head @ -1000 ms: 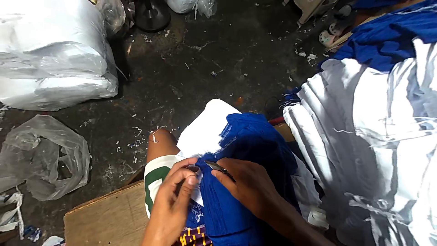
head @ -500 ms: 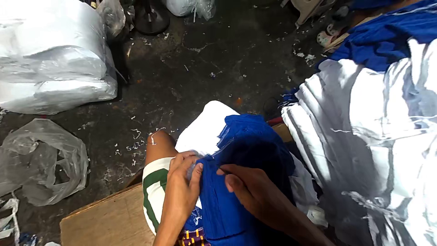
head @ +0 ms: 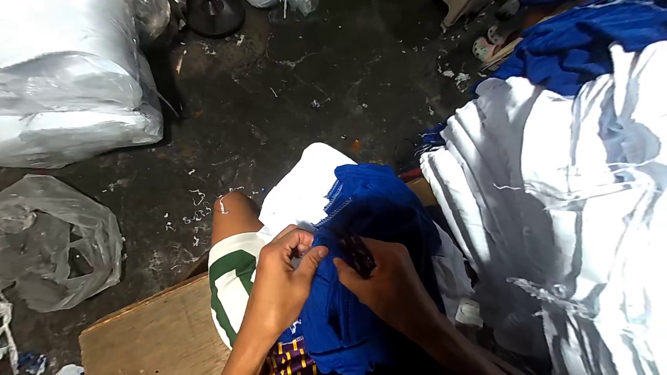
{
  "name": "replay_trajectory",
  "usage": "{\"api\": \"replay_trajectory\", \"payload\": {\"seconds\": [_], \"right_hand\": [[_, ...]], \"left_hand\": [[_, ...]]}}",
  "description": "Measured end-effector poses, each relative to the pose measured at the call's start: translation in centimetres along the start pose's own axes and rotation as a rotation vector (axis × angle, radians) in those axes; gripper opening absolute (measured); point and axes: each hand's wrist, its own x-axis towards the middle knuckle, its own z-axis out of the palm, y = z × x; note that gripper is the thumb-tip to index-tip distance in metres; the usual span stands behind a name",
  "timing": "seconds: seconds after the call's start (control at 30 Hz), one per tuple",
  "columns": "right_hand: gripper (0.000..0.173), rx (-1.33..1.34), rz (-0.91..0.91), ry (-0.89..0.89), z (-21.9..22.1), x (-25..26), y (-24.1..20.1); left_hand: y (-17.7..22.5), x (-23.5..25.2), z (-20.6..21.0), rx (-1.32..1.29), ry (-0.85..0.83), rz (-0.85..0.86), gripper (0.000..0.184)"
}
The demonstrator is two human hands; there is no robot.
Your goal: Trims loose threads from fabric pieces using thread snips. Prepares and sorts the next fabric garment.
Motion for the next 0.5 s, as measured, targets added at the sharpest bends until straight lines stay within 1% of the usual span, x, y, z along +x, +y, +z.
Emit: {"api": "replay_trajectory", "payload": {"seconds": [0.07, 0.13, 0.2, 0.3, 0.4, 0.47, 0.5], "right_hand": [[0.011, -0.021, -0.026, -0.007, -0.8, 0.2, 0.2], [0.014, -0.075, -0.100, 0.006, -1.2, 0.7, 0.4], [0.013, -0.109, -0.156, 0.011, -1.8, 1.2, 0.0], [0.015, -0.175, -0.203, 0.042, -3.1, 1.6, -0.3], [0.018, -0.221, -0.232, 0.020, -4.4, 1.2, 0.4], [0.018, -0.250, -0.255, -0.026, -4.7, 0.6, 1.0], [0.018, -0.262, -0.264, -0.048, -4.6, 0.3, 1.3]], "left_hand": [[0.3, 0.0, 0.8, 0.051, 0.011, -0.040, 0.009], [2.0, 0.6, 2.0, -0.001, 0.070, -0.127, 0.010], [3.3, 1.7, 2.9, -0.066, 0.123, -0.156, 0.013], [2.7, 2.5, 3.1, -0.067, 0.229, -0.062, 0.012], [0.0, 1.6, 1.6, 0.112, 0.343, 0.092, 0.009], [-1.2, -0.1, 1.3, 0.279, 0.281, 0.154, 0.007], [-1.4, -1.0, 1.5, 0.365, 0.218, 0.152, 0.014]]}}
